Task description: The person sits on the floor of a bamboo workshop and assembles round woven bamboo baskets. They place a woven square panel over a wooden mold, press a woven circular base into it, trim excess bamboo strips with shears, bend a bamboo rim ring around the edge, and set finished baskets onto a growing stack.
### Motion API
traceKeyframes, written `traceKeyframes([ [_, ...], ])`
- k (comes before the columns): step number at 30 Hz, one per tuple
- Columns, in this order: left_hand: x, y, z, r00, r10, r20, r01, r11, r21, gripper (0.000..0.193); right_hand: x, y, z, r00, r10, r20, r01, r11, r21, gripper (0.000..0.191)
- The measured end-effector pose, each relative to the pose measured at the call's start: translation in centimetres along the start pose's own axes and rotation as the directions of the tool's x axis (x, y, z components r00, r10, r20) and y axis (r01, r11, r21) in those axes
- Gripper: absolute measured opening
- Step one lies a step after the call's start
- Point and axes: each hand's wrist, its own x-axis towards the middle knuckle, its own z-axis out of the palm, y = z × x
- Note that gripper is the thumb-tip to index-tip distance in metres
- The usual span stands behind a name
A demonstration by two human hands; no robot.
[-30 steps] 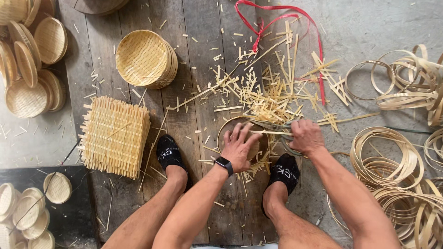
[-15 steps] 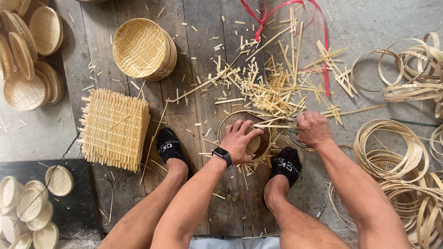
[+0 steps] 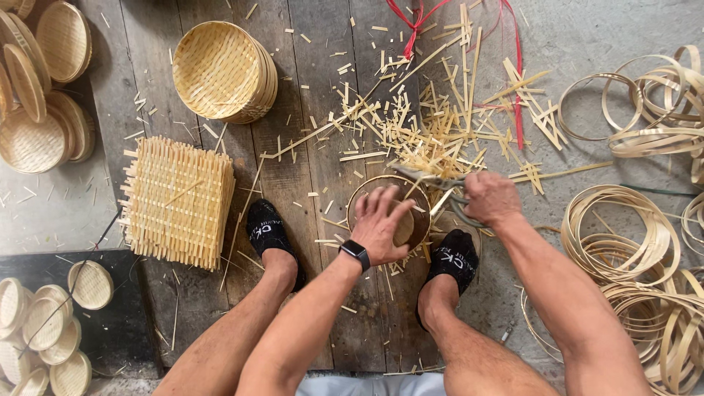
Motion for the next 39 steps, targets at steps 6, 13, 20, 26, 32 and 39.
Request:
traceKeyframes([
  [6, -0.4, 1.1, 0.4, 0.982, -0.186, 0.022, 0.187, 0.982, -0.026, 0.104, -1.6, 0.0, -3.1, 0.984, -0.023, -0.174, 0.05, 0.987, 0.152, 0.048],
  [13, 0.3, 0.7, -0.7, 0.975, -0.185, 0.127, 0.187, 0.982, -0.008, 0.103, -1.4, -3.0, -3.9, 0.993, 0.007, -0.115, -0.004, 1.0, 0.026, 0.026],
  [20, 0.0, -0.7, -1.1, 0.985, -0.088, 0.147, 0.088, 0.996, 0.006, 0.101, -1.1, -1.2, -1.9, 0.999, -0.038, -0.039, 0.041, 0.996, 0.08, 0.019],
  [26, -0.1, -1.2, -0.9, 0.981, 0.037, 0.192, -0.047, 0.998, 0.048, 0.103, -1.7, -2.8, -4.3, 0.982, -0.068, -0.178, 0.08, 0.995, 0.064, 0.046],
  [32, 0.2, -1.6, -1.1, 0.956, 0.145, 0.257, -0.165, 0.985, 0.059, 0.105, -1.1, -2.9, -2.9, 0.978, -0.079, -0.195, 0.083, 0.996, 0.015, 0.025],
  [39, 0.2, -2.1, -1.2, 0.945, 0.168, 0.279, -0.182, 0.983, 0.025, 0.104, -0.9, -0.8, 1.0, 0.994, -0.093, 0.061, 0.088, 0.993, 0.08, 0.027],
])
